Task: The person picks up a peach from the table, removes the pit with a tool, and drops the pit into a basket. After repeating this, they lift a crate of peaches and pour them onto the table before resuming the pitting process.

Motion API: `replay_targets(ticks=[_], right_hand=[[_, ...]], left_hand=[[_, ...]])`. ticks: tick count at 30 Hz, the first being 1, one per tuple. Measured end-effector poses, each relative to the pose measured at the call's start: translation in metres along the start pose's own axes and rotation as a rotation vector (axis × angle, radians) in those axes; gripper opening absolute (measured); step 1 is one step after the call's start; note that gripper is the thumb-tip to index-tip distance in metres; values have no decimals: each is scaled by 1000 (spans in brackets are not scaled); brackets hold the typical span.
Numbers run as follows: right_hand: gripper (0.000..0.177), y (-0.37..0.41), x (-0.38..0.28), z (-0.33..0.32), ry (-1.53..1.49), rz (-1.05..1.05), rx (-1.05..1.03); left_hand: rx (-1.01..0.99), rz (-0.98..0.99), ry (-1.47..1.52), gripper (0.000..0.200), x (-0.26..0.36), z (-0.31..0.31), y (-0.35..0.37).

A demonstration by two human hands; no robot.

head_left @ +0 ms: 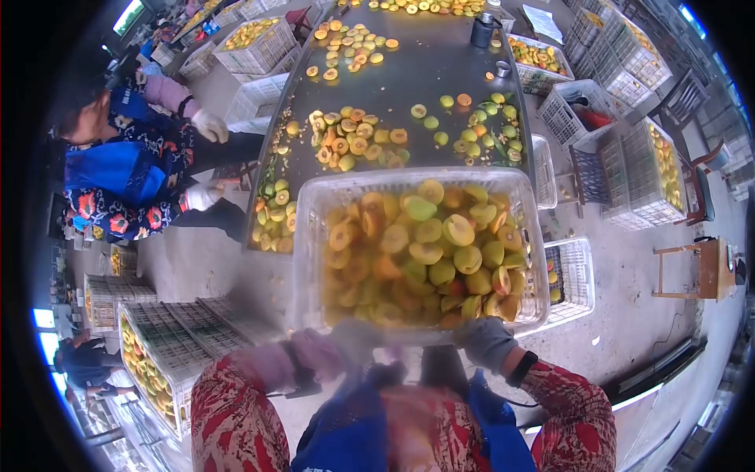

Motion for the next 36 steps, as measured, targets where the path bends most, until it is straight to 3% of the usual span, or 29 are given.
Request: replay_targets(ticks=[2,3,6,8,9,11,14,16,18,21,25,26,27,28,30,32,33,34,35,36], right_hand=[[10,-1,8,-8,-30,-61,-44],[10,0,11,-32,-57,-91,-38],[12,-14,33,-67,-86,-102,-54],[15,-29,54,-104,-109,-230,-72],[15,-43,63,-128,19,-276,-154],[15,-71,79,-165,18,-240,-80],[16,-128,106,-209,-156,-184,-297],[21,-155,119,-228,-187,-214,-327],[22,-175,124,-249,-252,-83,-404],[22,-203,131,-259,-218,-77,-320],[25,-228,129,-269,-61,-26,-223],[25,-226,125,-271,-61,-27,-233],[26,-221,124,-277,-101,42,-139],[27,-217,127,-277,-145,114,-49],[24,-192,148,-263,-463,-93,524],[26,-156,176,-248,-638,201,1013],[27,-139,195,-237,-677,264,1224],[29,-123,231,-210,-711,415,1333],[30,-110,270,-174,-990,481,1258],[31,-105,281,-155,-1106,568,1145]], left_hand=[[-7,-11,104,23,0,-9,-1],[-145,-72,-56,24,5,-24,-7],[-362,-175,-43,25,11,-68,-19],[-316,-156,-6,26,17,-114,-24],[-279,-129,31,26,16,-135,-30],[-305,-74,-38,27,1,-157,-51],[-337,20,-94,28,-32,-185,-80],[-325,58,-77,28,-55,-201,-99],[-246,91,185,30,-75,-217,-109],[-184,23,75,31,-90,-240,-124],[-203,114,64,33,-144,-232,-148],[-76,49,209,35,-146,-238,-147],[49,-20,350,39,-141,-249,-142],[37,-21,357,39,-133,-257,-136],[279,-82,104,42,-101,-294,-114],[283,-133,111,47,-105,-285,-101],[461,-143,-18,50,-105,-283,-94],[635,-156,-149,53,-105,-278,-86],[630,-172,-145,53,-115,-268,-82],[837,-128,-277,57,-127,-257,-76]])
Point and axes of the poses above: each hand's wrist, its own y-axis away from the middle knuckle, its own z-axis out of the palm, x = y × z, the point moved 2 cm from there along -y, towards the middle knuckle, and after that the axes turned 4 degrees about x, right-handed, at the moved point
